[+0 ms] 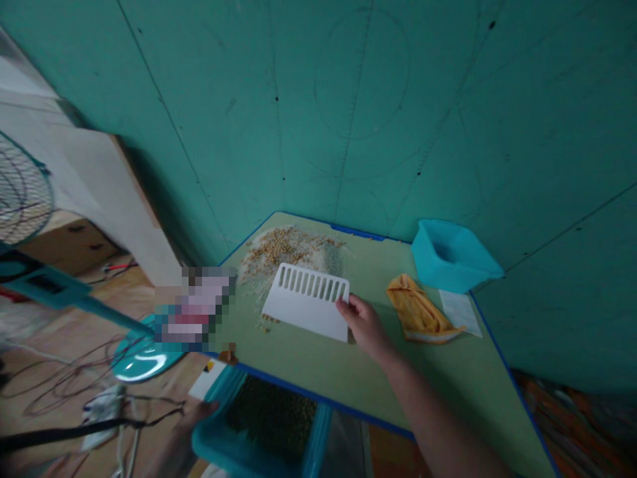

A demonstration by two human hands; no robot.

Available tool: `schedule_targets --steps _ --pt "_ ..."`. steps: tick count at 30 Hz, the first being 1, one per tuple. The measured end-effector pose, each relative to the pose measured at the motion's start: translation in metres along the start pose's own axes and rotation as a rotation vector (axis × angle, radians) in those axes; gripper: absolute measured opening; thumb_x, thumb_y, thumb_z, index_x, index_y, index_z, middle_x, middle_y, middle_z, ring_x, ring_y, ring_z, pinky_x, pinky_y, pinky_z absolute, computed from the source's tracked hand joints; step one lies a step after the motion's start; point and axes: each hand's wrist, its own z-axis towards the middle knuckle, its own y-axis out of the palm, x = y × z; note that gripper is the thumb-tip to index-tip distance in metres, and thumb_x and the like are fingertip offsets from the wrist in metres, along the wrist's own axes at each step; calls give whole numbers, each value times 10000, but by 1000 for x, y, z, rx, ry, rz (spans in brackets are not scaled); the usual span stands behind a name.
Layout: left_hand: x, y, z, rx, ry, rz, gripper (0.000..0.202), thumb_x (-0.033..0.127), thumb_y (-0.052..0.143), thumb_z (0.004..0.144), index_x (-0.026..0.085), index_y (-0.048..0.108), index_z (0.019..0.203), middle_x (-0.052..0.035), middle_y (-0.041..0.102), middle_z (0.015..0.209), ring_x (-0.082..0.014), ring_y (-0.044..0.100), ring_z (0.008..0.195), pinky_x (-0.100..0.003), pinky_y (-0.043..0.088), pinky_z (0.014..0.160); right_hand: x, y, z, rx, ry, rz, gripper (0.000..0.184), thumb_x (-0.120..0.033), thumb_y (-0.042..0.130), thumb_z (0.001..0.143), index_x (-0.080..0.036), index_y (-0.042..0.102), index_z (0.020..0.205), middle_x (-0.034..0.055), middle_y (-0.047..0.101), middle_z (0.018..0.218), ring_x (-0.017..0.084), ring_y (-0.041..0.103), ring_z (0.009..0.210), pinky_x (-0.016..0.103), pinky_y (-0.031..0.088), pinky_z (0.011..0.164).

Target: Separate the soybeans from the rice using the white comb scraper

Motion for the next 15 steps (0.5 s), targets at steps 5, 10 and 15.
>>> schedule_targets --steps 5,10,15 --pt "8 -2 4 -44 87 82 585 161 677 609 157 525 1174 -54 718 942 -342 575 970 -431 477 818 0 1 -1 -48 -10 0 353 -508 527 698 -159 556 740 -44 448 542 79 357 473 209 266 439" --pt "17 -2 4 -79 125 58 586 141 641 613 135 515 1185 -24 708 980 -306 512 1070 -349 455 858 2 1 -1 -69 0 -34 393 -541 524 684 -151 553 721 -48 404 530 76 323 475 211 237 437" --pt "19 -2 7 -57 130 13 621 187 650 650 169 453 1239 -10 710 975 -288 501 1086 -358 447 877 1 1 -2 -111 43 3 390 -541 522 687 -154 538 731 -30 452 573 77 351 489 210 242 443"
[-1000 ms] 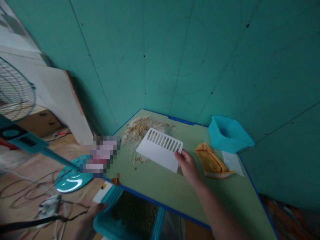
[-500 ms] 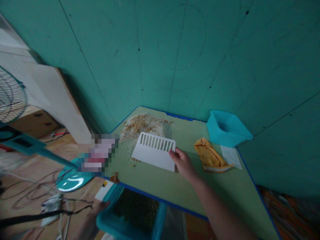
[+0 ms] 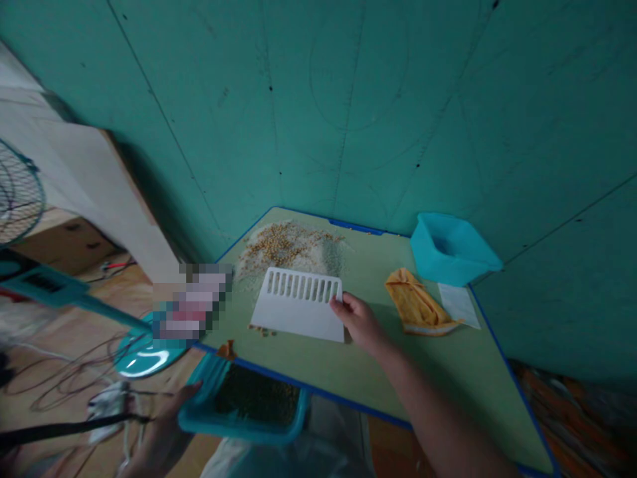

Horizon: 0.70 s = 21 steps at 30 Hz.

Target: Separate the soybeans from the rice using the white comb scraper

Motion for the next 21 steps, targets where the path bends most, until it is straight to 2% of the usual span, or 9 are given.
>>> schedule_targets --steps 6,12,15,21 --pt "2 2 -2 -10 -8 -37 484 201 660 638 114 579 1107 -45 729 899 -313 544 1026 -371 455 871 -2 0 0 -19 3 13 383 -528 536 677 -155 549 763 -46 435 556 72 335 475 210 251 442" --pt "-5 6 -2 -9 18 14 655 197 653 660 179 411 1268 -7 733 897 -294 569 994 -360 447 872 -6 -5 2 -55 51 8 458 -570 551 637 -142 555 799 -47 447 557 71 338 468 210 246 432" --pt "-10 11 -2 -34 1 -14 675 184 647 650 199 399 1277 -6 724 938 -291 610 920 -361 465 839 -6 -7 2 -75 65 14 478 -578 559 627 -136 562 811 -53 432 548 67 328 463 208 241 430" --pt "-12 12 -1 -43 -59 -29 660 186 627 654 134 404 1273 -36 728 911 -287 615 912 -330 483 786 -4 -4 1 -80 76 18 499 -596 574 599 -140 566 801 -48 438 551 63 320 452 211 235 422"
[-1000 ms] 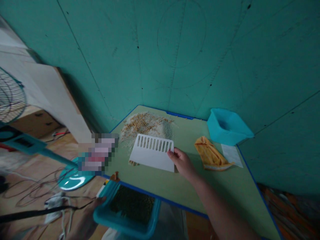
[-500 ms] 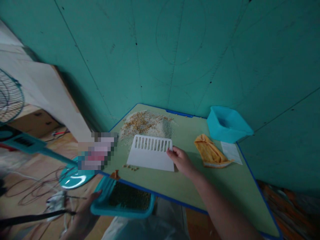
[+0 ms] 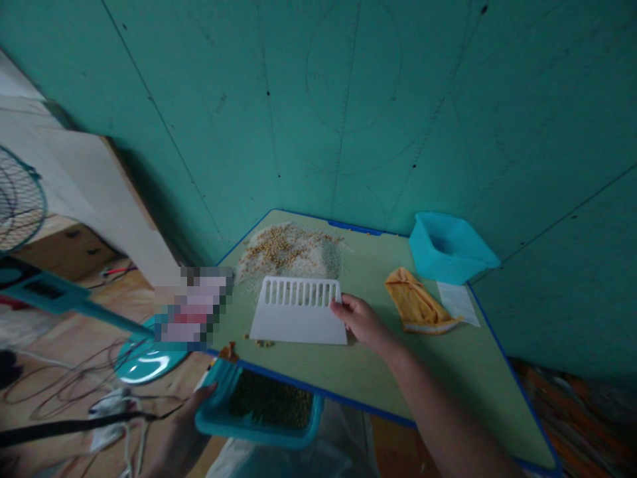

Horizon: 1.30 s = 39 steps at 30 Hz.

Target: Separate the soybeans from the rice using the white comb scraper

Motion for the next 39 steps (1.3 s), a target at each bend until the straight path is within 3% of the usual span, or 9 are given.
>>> schedule_targets --steps 3,9,13,18,22,26,29,35,39 --pt "1 -5 0 -39 -45 -29 619 180 606 680 151 415 1269 -18 725 924 -282 595 957 -328 465 818 1 2 0 -11 4 -17 493 -607 566 602 -147 566 779 -46 435 549 62 317 449 211 237 422" --pt "2 -5 0 -48 -2 -40 622 207 604 718 239 369 1294 40 703 995 -257 548 1032 -312 426 870 1 1 -1 -69 -3 -43 428 -554 588 620 -145 558 741 -32 473 574 61 348 460 207 267 433" --pt "2 0 -1 -52 -14 -83 592 199 632 693 199 438 1253 16 707 987 -266 525 1061 -310 418 885 -1 -2 -5 -187 9 -58 357 -443 617 643 -131 576 810 7 567 696 62 404 495 199 304 446" --pt "4 3 -2 27 11 -71 437 223 645 658 137 605 1084 -31 711 969 -301 543 1032 -325 445 861 0 -8 -11 -288 49 -166 271 -353 601 697 -120 591 836 4 568 662 65 434 491 191 327 441" --pt "6 9 -5 57 14 -69 564 153 645 626 167 527 1178 -10 702 1000 -293 567 1001 -326 466 834 -4 -7 -16 -371 52 -166 232 -334 592 713 -124 575 811 -1 567 653 66 429 474 193 334 439" --pt "4 13 -7 55 -19 -23 609 190 638 649 170 467 1233 -27 719 951 -311 588 964 -363 485 803 -11 -1 -24 -456 102 -128 206 -332 605 703 -142 548 758 -17 559 630 70 439 481 188 333 444" --pt "2 15 -8 54 -34 -57 638 187 612 669 182 407 1273 -18 723 940 -301 597 952 -366 482 801 -11 0 -23 -406 63 -121 216 -349 589 716 -142 556 770 -16 553 642 60 413 465 187 315 436" --pt "3 5 -4 -15 -68 -71 515 199 605 695 157 497 1197 -10 716 967 -276 550 1032 -321 451 833 -3 2 -7 -84 -51 -47 302 -435 567 701 -141 564 774 -21 502 598 77 412 478 208 324 450" --pt "4 -10 5 -38 -37 -68 359 216 614 686 153 628 1040 -4 735 889 -281 554 1025 -309 435 843 -5 12 -3 -67 -104 -51 294 -417 554 722 -154 593 844 4 563 665 123 501 603 232 388 539"
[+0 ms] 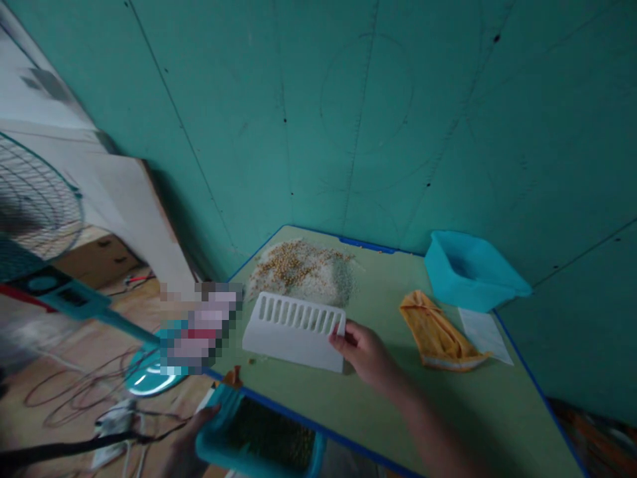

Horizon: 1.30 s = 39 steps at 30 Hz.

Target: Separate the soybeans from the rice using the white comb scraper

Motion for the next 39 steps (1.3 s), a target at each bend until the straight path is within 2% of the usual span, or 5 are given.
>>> schedule_targets --steps 4,8,16,31,39 --pt "5 -3 1 1 40 28 426 202 641 666 164 602 1088 -16 727 924 -304 574 988 -347 444 835 0 8 -1 -54 -38 -28 307 -407 512 768 -162 587 937 46 618 840 179 557 804 289 431 706" --pt "7 4 -2 60 85 24 540 200 675 620 184 559 1147 -15 729 916 -313 589 961 -361 462 819 4 8 -2 -57 -38 -68 325 -417 496 781 -163 584 964 56 627 865 189 563 816 304 440 711" --pt "10 8 -6 15 40 69 215 211 649 645 160 715 843 -22 737 852 -321 574 983 -365 452 853 -1 5 -4 -75 -6 -67 300 -410 506 770 -157 588 907 36 614 799 162 551 750 269 431 667" --pt "7 2 2 14 83 64 581 166 633 642 198 503 1207 -41 698 1014 -342 566 988 -412 457 835 -3 5 -3 37 -13 -80 278 -419 509 741 -169 570 847 6 564 695 120 478 600 224 332 500" --pt "3 -3 5 14 113 72 526 204 653 653 142 536 1162 -32 723 934 -305 583 968 -356 436 871 0 5 -2 56 -18 -88 271 -423 495 753 -172 545 841 10 562 717 121 473 604 229 334 516"
